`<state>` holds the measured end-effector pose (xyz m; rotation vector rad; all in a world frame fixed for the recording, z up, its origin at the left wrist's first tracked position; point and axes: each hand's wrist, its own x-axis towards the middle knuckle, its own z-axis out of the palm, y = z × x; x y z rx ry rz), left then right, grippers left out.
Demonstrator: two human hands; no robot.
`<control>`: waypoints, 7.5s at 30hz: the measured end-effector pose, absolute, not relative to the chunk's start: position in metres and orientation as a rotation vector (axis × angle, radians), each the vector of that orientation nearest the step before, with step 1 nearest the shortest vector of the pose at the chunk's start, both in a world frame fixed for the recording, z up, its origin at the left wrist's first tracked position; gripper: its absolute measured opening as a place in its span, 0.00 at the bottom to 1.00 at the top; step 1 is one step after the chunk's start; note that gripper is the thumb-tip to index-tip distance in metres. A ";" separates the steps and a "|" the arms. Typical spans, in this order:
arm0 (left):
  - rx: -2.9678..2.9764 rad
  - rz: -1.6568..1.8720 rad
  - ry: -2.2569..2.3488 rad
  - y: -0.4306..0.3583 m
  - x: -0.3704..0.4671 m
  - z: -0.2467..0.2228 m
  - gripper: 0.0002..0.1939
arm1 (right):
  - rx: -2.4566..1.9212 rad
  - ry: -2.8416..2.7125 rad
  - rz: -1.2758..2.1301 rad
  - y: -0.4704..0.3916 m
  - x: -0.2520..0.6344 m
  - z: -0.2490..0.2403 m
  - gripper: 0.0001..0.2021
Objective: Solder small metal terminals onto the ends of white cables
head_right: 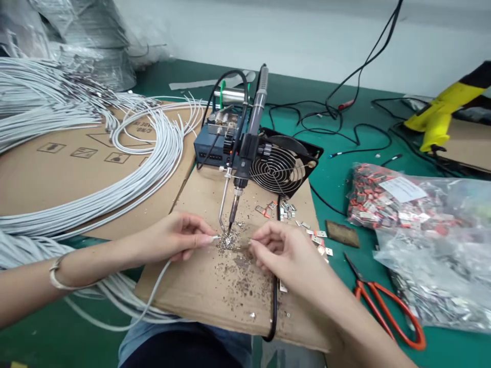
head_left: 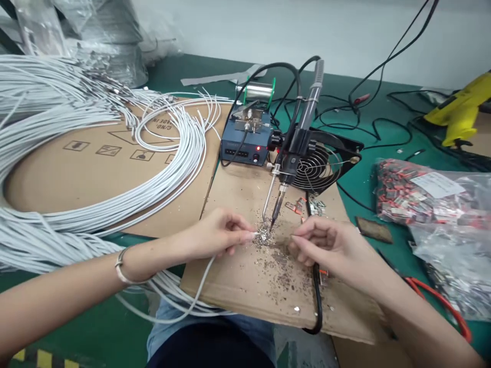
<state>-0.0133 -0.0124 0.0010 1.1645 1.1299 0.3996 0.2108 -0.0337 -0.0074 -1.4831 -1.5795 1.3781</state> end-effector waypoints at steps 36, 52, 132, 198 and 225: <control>1.013 0.265 1.017 -0.001 -0.006 -0.001 0.06 | -1.301 -0.928 1.830 -0.026 0.182 -0.021 0.08; 0.928 0.270 1.010 0.001 -0.005 0.004 0.03 | -1.228 -0.924 1.865 -0.026 0.185 -0.020 0.06; 1.075 0.324 1.096 -0.006 -0.001 0.003 0.08 | -1.366 -1.066 1.741 -0.026 0.185 -0.020 0.04; 1.458 0.374 1.061 -0.005 -0.006 -0.004 0.07 | -1.367 -1.071 1.736 -0.023 0.185 -0.016 0.04; 1.372 0.390 1.090 -0.006 -0.004 -0.003 0.07 | -1.410 -1.108 1.707 -0.024 0.185 -0.016 0.05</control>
